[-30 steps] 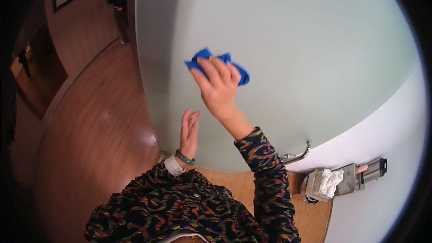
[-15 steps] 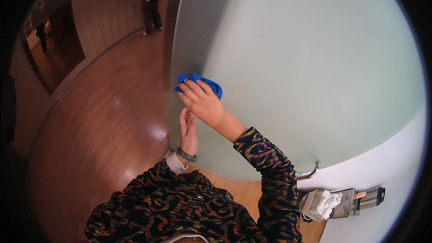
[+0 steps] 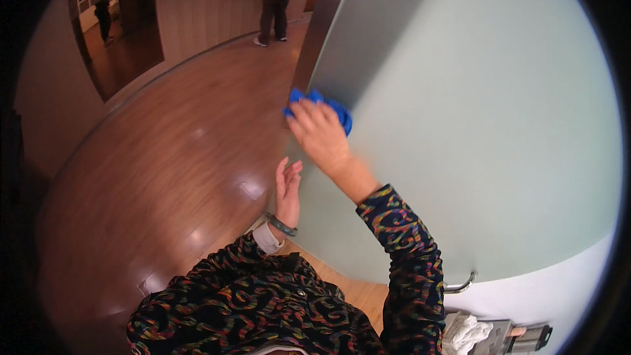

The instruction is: The person wipes a wooden door and adjacent frosted glass panel with a blue cloth, moving methodically from the door to the glass and back, cleaning both sides of the door and the glass surface.

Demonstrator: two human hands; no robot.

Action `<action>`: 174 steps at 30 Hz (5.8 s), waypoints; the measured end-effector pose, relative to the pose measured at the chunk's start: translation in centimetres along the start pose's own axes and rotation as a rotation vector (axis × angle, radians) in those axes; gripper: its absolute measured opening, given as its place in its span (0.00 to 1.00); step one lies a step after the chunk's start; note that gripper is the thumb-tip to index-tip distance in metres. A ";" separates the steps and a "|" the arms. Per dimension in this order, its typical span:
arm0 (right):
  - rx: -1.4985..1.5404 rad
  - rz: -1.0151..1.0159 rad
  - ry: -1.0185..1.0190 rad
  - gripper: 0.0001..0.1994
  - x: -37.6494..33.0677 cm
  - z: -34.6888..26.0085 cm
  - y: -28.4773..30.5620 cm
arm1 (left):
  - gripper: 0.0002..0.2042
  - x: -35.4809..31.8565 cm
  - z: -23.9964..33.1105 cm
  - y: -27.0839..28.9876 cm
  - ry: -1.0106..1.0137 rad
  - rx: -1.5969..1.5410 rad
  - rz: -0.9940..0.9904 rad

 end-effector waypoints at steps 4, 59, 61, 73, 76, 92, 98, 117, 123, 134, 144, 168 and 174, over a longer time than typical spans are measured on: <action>0.078 -0.231 0.057 0.14 -9.4 -2.5 -6.3 | 0.23 -0.5 -1.5 -0.7 0.044 0.008 0.041; 0.781 0.229 -0.879 0.27 -16.6 -0.9 4.6 | 0.18 -0.4 -2.0 -7.5 0.511 -0.358 -0.397; 0.722 0.290 -0.885 0.21 -16.9 -0.4 7.5 | 0.19 0.4 0.1 -7.9 0.369 -0.283 -0.378; 0.709 0.576 -0.537 0.11 -11.7 -3.3 17.1 | 0.23 5.6 14.0 -15.9 -0.410 -0.132 -0.549; 0.752 0.541 -0.535 0.10 -11.1 -4.0 16.9 | 0.22 5.2 13.4 -15.7 -0.291 -0.222 -0.688; 0.876 0.427 -0.429 0.08 -10.4 -4.7 17.0 | 0.20 2.0 14.3 -14.5 -0.389 -0.307 -0.702; 0.794 0.523 -0.520 0.07 -11.7 -3.7 17.8 | 0.20 -0.7 7.4 -13.8 -0.165 -0.124 -0.643; 0.547 0.608 -0.716 0.10 -14.0 -1.4 18.5 | 0.19 -3.5 6.5 -13.6 -0.563 0.173 -0.391; 0.470 0.629 -0.849 0.10 -15.9 1.3 18.3 | 0.20 -4.3 -0.9 -14.9 -0.394 0.196 -0.480; 0.376 0.688 -0.925 0.11 -18.8 1.6 19.1 | 0.26 -1.2 7.8 -17.2 -0.495 0.136 -0.457; 0.504 0.583 -0.659 0.11 -15.7 -8.2 17.1 | 0.26 0.2 15.8 -18.2 -0.962 0.067 -0.493; 0.680 0.487 -0.601 0.11 -12.3 -11.5 19.0 | 0.20 -5.6 19.5 -16.7 -1.110 0.104 -0.426; 0.577 0.450 -0.671 0.12 -13.9 -14.4 17.4 | 0.21 -5.1 20.1 -18.2 -1.270 0.045 -0.400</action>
Point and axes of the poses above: each hand's wrist, its own x-axis towards the middle knuckle, its own y-axis out of the back of the hand, z = x × y, the point moved 9 cm from there along x, towards the middle knuckle, and after that the axes turned 8 degrees about x, right-handed, at the moved point
